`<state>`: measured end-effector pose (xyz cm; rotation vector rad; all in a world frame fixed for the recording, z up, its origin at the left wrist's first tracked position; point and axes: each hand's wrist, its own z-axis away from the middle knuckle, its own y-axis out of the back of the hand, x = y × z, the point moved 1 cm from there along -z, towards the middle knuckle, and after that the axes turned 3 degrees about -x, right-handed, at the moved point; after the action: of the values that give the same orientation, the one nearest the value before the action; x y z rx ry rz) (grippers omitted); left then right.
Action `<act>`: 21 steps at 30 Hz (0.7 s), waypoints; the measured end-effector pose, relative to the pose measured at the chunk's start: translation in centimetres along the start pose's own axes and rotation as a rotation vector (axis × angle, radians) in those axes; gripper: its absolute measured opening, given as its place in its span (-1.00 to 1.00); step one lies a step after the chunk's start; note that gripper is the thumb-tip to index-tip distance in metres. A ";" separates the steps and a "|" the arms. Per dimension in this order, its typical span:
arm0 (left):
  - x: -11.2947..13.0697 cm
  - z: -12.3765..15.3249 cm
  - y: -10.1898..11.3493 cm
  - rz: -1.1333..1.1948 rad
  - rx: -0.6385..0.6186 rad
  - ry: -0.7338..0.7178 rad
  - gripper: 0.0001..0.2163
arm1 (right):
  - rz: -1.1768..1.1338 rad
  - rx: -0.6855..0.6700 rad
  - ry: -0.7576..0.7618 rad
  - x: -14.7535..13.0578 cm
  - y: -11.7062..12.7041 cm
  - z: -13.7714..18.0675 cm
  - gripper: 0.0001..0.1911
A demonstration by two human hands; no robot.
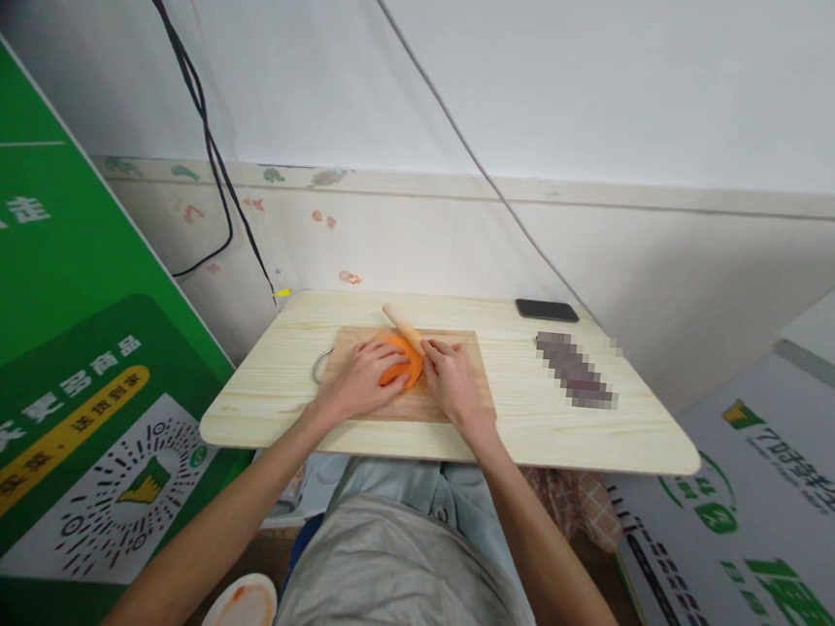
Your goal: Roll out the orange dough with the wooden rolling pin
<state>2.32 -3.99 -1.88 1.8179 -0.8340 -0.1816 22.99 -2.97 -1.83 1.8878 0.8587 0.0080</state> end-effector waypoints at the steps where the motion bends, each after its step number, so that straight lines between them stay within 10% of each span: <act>1: 0.0 0.0 0.0 -0.003 -0.001 -0.003 -0.79 | 0.005 -0.004 -0.004 -0.2 0.0 0.0 -0.65; 16: 0.9 -0.1 0.5 -0.036 -0.016 0.055 -0.81 | 0.057 -0.058 -0.021 -0.4 0.3 -0.2 -0.63; 21: 1.6 0.2 1.2 -0.142 -0.047 0.188 -0.50 | -0.010 -0.056 -0.158 1.2 0.8 -0.7 -0.56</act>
<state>2.90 -5.31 -0.49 1.8187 -0.5652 -0.1174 24.05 -1.88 -1.29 1.8063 0.7525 -0.1201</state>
